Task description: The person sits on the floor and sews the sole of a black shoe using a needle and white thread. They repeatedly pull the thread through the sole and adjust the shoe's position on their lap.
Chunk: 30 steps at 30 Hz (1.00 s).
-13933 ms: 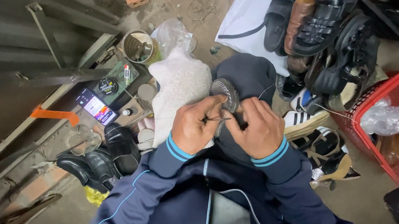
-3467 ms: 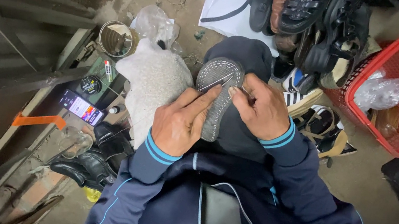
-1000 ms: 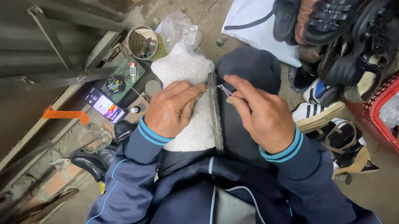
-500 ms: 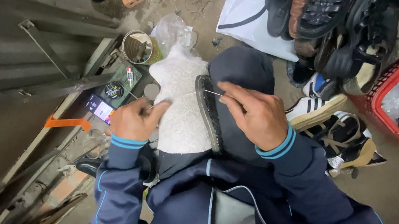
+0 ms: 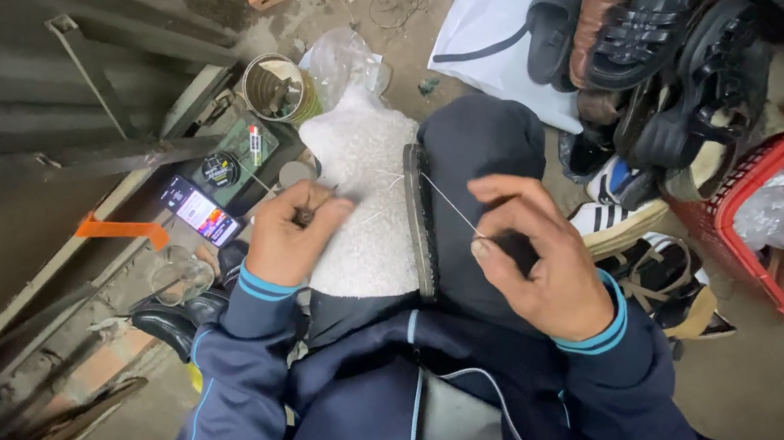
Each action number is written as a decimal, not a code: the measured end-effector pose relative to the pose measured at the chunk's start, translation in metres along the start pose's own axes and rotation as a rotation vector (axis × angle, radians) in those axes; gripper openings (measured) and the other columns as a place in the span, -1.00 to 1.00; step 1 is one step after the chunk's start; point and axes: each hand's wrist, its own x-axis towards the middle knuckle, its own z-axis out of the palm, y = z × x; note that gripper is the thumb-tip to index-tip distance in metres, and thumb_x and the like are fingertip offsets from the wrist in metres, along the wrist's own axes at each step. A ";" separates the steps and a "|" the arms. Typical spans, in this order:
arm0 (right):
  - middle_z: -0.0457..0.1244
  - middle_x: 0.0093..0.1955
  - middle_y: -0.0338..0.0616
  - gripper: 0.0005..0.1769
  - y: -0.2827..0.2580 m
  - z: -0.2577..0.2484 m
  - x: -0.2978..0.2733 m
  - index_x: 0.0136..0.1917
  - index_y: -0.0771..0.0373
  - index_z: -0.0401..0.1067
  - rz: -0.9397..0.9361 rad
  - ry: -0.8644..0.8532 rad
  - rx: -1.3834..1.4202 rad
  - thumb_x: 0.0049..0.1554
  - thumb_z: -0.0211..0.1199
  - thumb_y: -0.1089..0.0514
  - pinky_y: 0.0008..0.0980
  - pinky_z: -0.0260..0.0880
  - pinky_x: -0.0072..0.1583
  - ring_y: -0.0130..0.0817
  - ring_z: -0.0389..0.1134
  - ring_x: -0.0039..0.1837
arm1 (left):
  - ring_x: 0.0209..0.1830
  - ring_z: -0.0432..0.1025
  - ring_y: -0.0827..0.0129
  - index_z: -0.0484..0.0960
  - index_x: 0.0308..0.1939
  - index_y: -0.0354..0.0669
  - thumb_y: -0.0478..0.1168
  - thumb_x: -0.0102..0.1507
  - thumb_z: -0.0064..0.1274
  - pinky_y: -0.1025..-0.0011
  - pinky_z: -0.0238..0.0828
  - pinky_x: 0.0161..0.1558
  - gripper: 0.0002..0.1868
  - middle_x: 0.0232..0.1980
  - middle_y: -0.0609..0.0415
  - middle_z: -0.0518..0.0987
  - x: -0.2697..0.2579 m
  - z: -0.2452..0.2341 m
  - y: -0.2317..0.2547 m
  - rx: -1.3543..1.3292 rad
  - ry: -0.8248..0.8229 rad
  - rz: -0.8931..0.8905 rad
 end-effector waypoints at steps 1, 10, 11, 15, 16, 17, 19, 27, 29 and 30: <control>0.32 0.25 0.09 -0.92 0.000 0.002 0.001 -0.07 0.25 0.48 0.003 0.014 0.164 0.21 0.24 0.20 -0.04 0.56 0.00 0.03 0.46 0.11 | -0.52 0.38 0.45 0.65 -0.34 -0.11 -0.11 0.32 0.25 0.45 0.38 -0.41 -0.78 -0.55 0.07 0.56 -0.002 0.007 -0.002 0.001 0.031 0.010; 0.37 -0.22 0.13 -0.14 -0.010 0.054 0.024 0.55 0.43 0.08 0.042 0.093 -0.411 0.16 0.41 0.06 0.12 0.44 -0.25 0.15 0.44 -0.26 | -0.31 0.56 0.25 0.73 -0.19 -0.27 -0.38 0.32 0.15 0.29 0.55 -0.25 -0.94 -0.42 -0.10 0.68 0.000 0.035 0.035 -0.134 -0.023 0.036; 0.38 -0.28 0.07 -0.14 -0.006 0.061 0.023 0.55 0.44 0.13 -0.047 0.099 -0.538 0.17 0.38 0.00 0.05 0.47 -0.25 0.05 0.45 -0.29 | -0.41 0.47 0.49 0.74 -0.22 -0.20 -0.30 0.36 0.13 0.43 0.52 -0.31 -0.89 -0.52 0.05 0.65 -0.004 0.033 0.023 -0.179 -0.055 -0.024; 0.32 -0.29 -0.20 -0.48 0.022 0.083 0.017 0.20 0.20 0.48 -0.112 0.222 -0.804 0.18 0.24 -0.22 -0.26 0.41 -0.36 -0.23 0.39 -0.32 | -0.49 0.38 0.54 0.69 -0.40 -0.19 -0.23 0.38 0.14 0.51 0.40 -0.42 -0.75 -0.56 0.07 0.62 -0.012 0.032 0.025 -0.188 -0.033 -0.010; 0.25 -0.33 -0.24 -0.58 0.025 0.087 0.016 0.01 0.15 0.46 -0.117 0.237 -0.850 0.19 0.21 -0.24 -0.29 0.38 -0.39 -0.24 0.35 -0.34 | -0.48 0.38 0.54 0.67 -0.40 -0.19 -0.25 0.36 0.16 0.50 0.40 -0.42 -0.77 -0.56 0.08 0.61 -0.014 0.036 0.024 -0.186 -0.011 0.016; 0.19 -0.38 -0.28 -0.60 0.028 0.089 0.016 -0.18 0.10 0.43 -0.126 0.257 -0.899 0.19 0.18 -0.26 -0.32 0.34 -0.41 -0.26 0.32 -0.36 | -0.47 0.37 0.53 0.66 -0.40 -0.20 -0.26 0.34 0.19 0.48 0.39 -0.41 -0.80 -0.55 0.08 0.60 -0.013 0.039 0.023 -0.185 0.013 0.049; 0.16 -0.39 -0.29 -0.61 0.031 0.091 0.015 -0.22 0.08 0.39 -0.124 0.256 -0.919 0.19 0.15 -0.25 -0.32 0.34 -0.42 -0.27 0.31 -0.37 | -0.52 0.38 0.45 0.63 -0.43 -0.19 -0.30 0.29 0.21 0.43 0.38 -0.44 -0.81 -0.57 0.05 0.58 -0.015 0.044 0.024 -0.151 0.006 0.099; 0.13 -0.38 -0.26 -0.63 0.033 0.081 0.012 -0.23 0.11 0.37 -0.076 0.224 -0.913 0.20 0.06 -0.18 -0.27 0.34 -0.41 -0.23 0.31 -0.35 | -0.61 0.46 0.17 0.54 -0.55 -0.02 -0.22 0.28 0.21 0.41 0.37 -0.48 -0.70 -0.64 0.10 0.50 -0.007 0.040 0.049 0.042 -0.067 0.304; 0.11 -0.42 -0.28 -0.64 0.030 0.071 0.015 -0.17 0.20 0.44 -0.081 0.207 -0.839 0.28 0.11 -0.10 -0.32 0.32 -0.43 -0.31 0.27 -0.39 | -0.59 0.48 0.04 0.53 -0.53 -0.09 -0.21 0.31 0.15 0.26 0.36 -0.52 -0.69 -0.62 -0.01 0.51 -0.004 0.030 0.066 0.233 -0.025 0.359; 0.11 -0.42 -0.28 -0.64 0.034 0.071 0.013 -0.17 0.20 0.44 -0.089 0.203 -0.836 0.28 0.11 -0.10 -0.32 0.32 -0.43 -0.31 0.27 -0.39 | -0.59 0.48 0.04 0.53 -0.53 -0.09 -0.21 0.31 0.15 0.26 0.36 -0.52 -0.69 -0.62 -0.01 0.51 -0.002 0.030 0.066 0.235 -0.016 0.356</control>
